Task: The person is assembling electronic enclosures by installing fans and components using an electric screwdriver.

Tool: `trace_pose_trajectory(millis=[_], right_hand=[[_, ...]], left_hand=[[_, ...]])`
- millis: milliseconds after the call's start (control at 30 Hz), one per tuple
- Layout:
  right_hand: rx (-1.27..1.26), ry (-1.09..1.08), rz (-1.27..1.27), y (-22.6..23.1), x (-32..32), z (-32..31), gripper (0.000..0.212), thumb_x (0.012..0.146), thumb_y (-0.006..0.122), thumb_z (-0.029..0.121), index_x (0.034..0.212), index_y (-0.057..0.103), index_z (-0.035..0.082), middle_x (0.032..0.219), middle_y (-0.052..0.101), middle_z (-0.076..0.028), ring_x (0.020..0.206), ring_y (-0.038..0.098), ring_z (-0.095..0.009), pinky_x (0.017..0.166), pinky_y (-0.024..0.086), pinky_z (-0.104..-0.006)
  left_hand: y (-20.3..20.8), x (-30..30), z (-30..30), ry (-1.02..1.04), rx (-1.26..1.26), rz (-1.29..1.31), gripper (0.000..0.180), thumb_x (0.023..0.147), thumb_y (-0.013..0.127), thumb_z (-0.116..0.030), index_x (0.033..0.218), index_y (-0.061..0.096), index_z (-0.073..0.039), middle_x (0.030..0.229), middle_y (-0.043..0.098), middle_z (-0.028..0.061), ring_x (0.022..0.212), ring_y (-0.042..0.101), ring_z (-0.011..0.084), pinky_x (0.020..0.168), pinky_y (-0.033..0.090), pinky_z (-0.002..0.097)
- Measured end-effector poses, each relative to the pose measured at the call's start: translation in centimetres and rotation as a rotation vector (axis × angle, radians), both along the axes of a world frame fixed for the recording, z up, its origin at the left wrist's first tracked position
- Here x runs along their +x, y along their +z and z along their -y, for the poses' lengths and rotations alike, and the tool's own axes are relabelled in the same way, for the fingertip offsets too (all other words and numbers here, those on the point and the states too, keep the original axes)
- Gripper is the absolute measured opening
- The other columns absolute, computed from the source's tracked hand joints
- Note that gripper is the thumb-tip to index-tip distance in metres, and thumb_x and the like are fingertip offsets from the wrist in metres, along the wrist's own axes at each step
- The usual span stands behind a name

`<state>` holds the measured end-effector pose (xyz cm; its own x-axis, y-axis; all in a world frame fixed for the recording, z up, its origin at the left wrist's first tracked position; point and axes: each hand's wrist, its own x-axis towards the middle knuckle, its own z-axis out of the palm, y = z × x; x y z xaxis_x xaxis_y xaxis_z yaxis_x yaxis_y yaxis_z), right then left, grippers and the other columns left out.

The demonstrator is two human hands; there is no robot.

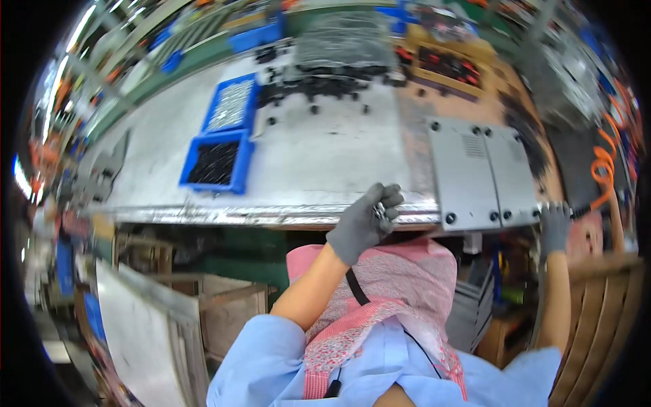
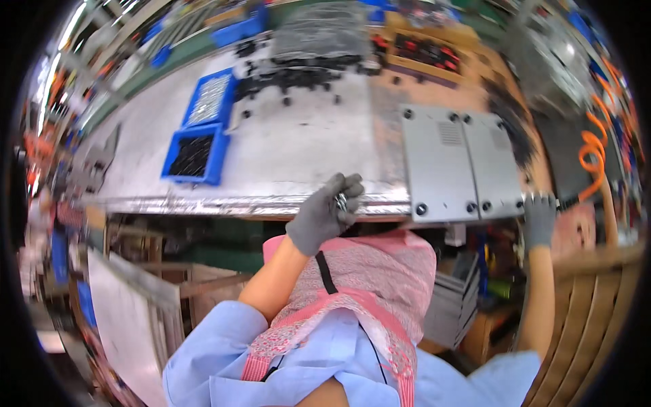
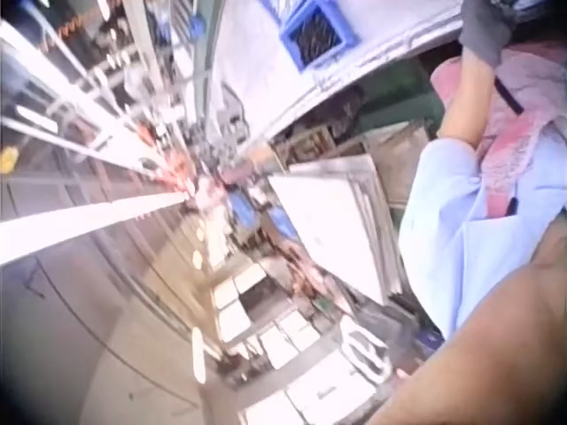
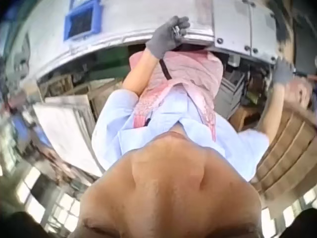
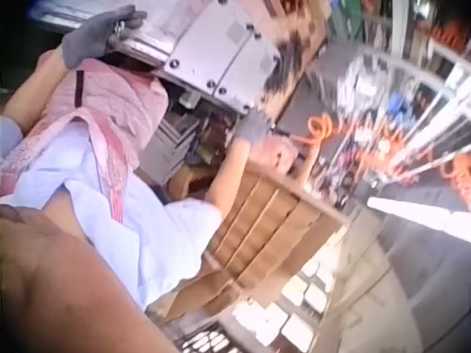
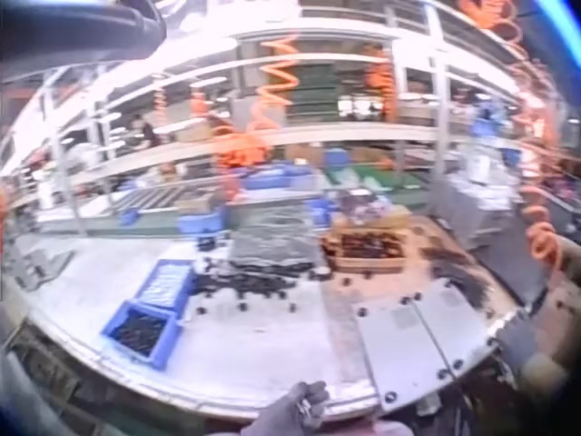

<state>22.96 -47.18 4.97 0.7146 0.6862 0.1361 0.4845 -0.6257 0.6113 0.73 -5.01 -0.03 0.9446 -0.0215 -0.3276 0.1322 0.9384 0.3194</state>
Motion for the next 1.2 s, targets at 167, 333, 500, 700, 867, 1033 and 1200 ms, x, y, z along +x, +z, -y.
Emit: trace_pose_trajectory(millis=[167, 333, 500, 700, 867, 1033, 1200], right_hand=[[0.315, 0.133, -0.273, -4.2, -3.1, -3.4, 0.04, 0.073, 0.054, 0.001, 0.113, 0.055, 0.0, 0.108, 0.056, -0.018, 0.103, 0.051, -0.034, 0.09, 0.041, -0.042], [0.365, -0.037, -0.228, -6.3, -3.3, -5.9, 0.05, 0.07, 0.055, 0.001, 0.119, 0.05, -0.001, 0.117, 0.052, -0.017, 0.11, 0.049, -0.033, 0.094, 0.039, -0.0425], [0.475, -0.01, -0.149, -7.7, -3.8, -5.1, 0.054, 0.069, 0.054, -0.001, 0.123, 0.049, 0.002, 0.122, 0.05, -0.015, 0.116, 0.046, -0.034, 0.097, 0.037, -0.0441], [0.789, -0.065, -0.148, -8.7, -6.0, -4.9, 0.054, 0.069, 0.05, -0.003, 0.122, 0.053, 0.005, 0.124, 0.051, -0.016, 0.118, 0.045, -0.037, 0.101, 0.035, -0.0456], [1.498, -0.066, -0.085, -12.5, -5.6, -6.4, 0.037, 0.068, 0.051, -0.005, 0.102, 0.066, 0.001, 0.108, 0.061, -0.012, 0.103, 0.058, -0.025, 0.09, 0.046, -0.031], [1.952, -0.283, -0.151, -10.3, -7.1, -8.2, 0.023, 0.077, 0.064, 0.004, 0.1, 0.061, 0.0, 0.097, 0.059, -0.007, 0.09, 0.057, -0.017, 0.081, 0.046, -0.0267], [2.41, -0.743, -0.584, -11.4, -5.2, -5.4, 0.058, 0.078, 0.073, 0.033, 0.117, 0.044, 0.002, 0.096, 0.055, -0.009, 0.079, 0.054, -0.017, 0.066, 0.052, -0.034]], left_hand=[[2.4, 0.0, -9.2, 0.575, -0.137, 0.003, 0.041, 0.099, 0.037, -0.035, 0.112, 0.054, -0.001, 0.101, 0.06, 0.0111, 0.089, 0.059, 0.0229, 0.079, 0.053, 0.0358], [5.8, -0.9, -23.1, 0.813, 0.389, 0.204, 0.047, 0.097, 0.039, -0.041, 0.119, 0.049, -0.001, 0.111, 0.057, 0.0147, 0.101, 0.054, 0.028, 0.091, 0.042, 0.049], [9.8, -0.6, -24.1, 1.012, 0.38, 0.146, 0.053, 0.095, 0.041, -0.047, 0.127, 0.05, -0.005, 0.123, 0.053, 0.0143, 0.123, 0.041, 0.0318, 0.098, 0.031, 0.0583], [-0.2, -1.6, -14.4, 0.57, 0.493, 0.286, 0.045, 0.097, 0.041, -0.038, 0.127, 0.05, -0.006, 0.129, 0.054, 0.0123, 0.124, 0.047, 0.0282, 0.107, 0.034, 0.039], [-4.9, -3.0, 4.6, -0.827, 0.268, 0.103, 0.052, 0.088, 0.059, -0.039, 0.124, 0.049, -0.002, 0.103, 0.063, 0.0115, 0.088, 0.065, 0.0231, 0.075, 0.054, 0.0353], [-10.7, -0.4, 10.1, -0.514, 0.049, -0.119, 0.043, 0.093, 0.053, -0.023, 0.128, 0.044, 0.001, 0.122, 0.053, 0.0105, 0.115, 0.052, 0.0254, 0.099, 0.043, 0.0418], [-17.0, 3.4, 11.6, -0.507, 0.49, 0.026, 0.031, 0.094, 0.054, -0.014, 0.118, 0.051, 0.004, 0.115, 0.057, 0.0123, 0.107, 0.057, 0.0265, 0.096, 0.047, 0.0376]])
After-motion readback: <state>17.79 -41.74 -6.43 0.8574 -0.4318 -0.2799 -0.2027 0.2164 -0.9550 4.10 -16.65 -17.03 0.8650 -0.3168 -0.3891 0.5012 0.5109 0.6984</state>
